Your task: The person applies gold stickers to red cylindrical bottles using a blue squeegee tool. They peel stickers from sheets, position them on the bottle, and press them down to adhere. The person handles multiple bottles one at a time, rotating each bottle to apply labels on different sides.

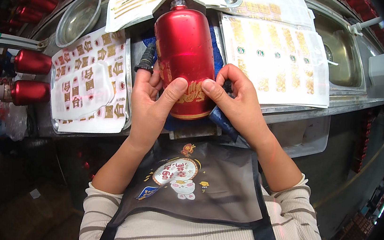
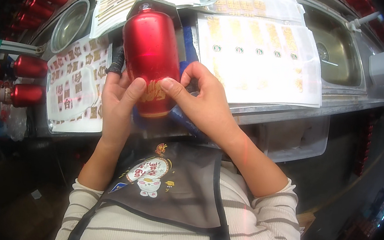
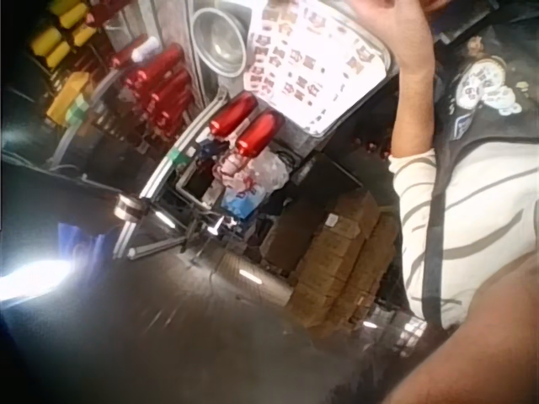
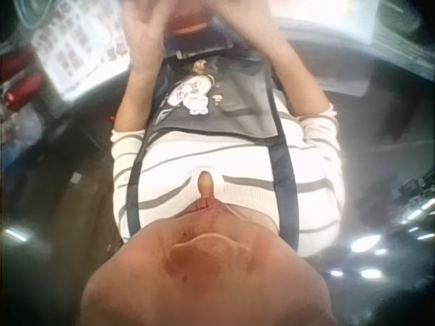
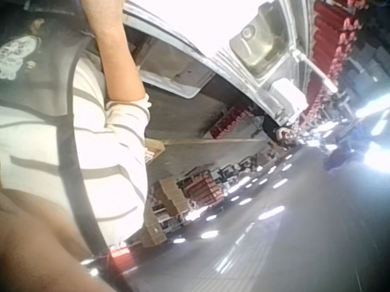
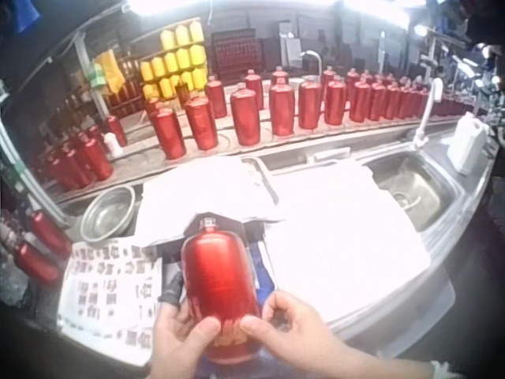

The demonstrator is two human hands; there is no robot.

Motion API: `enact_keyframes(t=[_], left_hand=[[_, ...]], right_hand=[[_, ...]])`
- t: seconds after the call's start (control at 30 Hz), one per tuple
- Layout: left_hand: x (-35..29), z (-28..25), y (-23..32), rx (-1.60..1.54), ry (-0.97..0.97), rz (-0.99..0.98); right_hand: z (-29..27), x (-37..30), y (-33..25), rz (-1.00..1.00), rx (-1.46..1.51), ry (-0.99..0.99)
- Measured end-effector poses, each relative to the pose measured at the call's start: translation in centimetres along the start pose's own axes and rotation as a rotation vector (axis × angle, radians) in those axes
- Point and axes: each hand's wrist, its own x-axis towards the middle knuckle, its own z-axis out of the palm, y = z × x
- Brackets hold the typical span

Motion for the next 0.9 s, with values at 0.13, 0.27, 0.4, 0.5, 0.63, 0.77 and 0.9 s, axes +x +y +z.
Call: enact_keyframes(t=[0.13,0.27,0.4,0.5,0.63,0.77,0.9], left_hand=[[0.1,0.0,-0.1,0.041,0.001,0.021],[0.1,0.1,0.6,0.034,0.010,0.002],[0.1,0.1,0.4,0.008,0.009,0.003],[0.1,-0.1,0.3,0.023,0.004,-0.006],[0.1,-0.1,0.3,-0.003,0.000,-0.006],[0.0,-0.3,0.3,-0.006,-0.006,-0.001],[0.1,-0.3,0.1,-0.026,-0.010,-0.008]], right_hand=[[-0.5,0.2,0.8,0.006,0.093,-0.093],[-1.6,0.3,0.7,0.080,0.337,-0.226],[-1.4,0.1,0.6,0.053,0.290,-0.179],[-1.5,0.2,0.4,0.074,0.299,-0.197],[-1.4,0.3,0.6,0.062,0.282,-0.203],[-1.1,-0.1,0.0,0.109,0.294,-0.165],[-0.1,-1.4,-1.4,0.038,0.162,-0.063]])
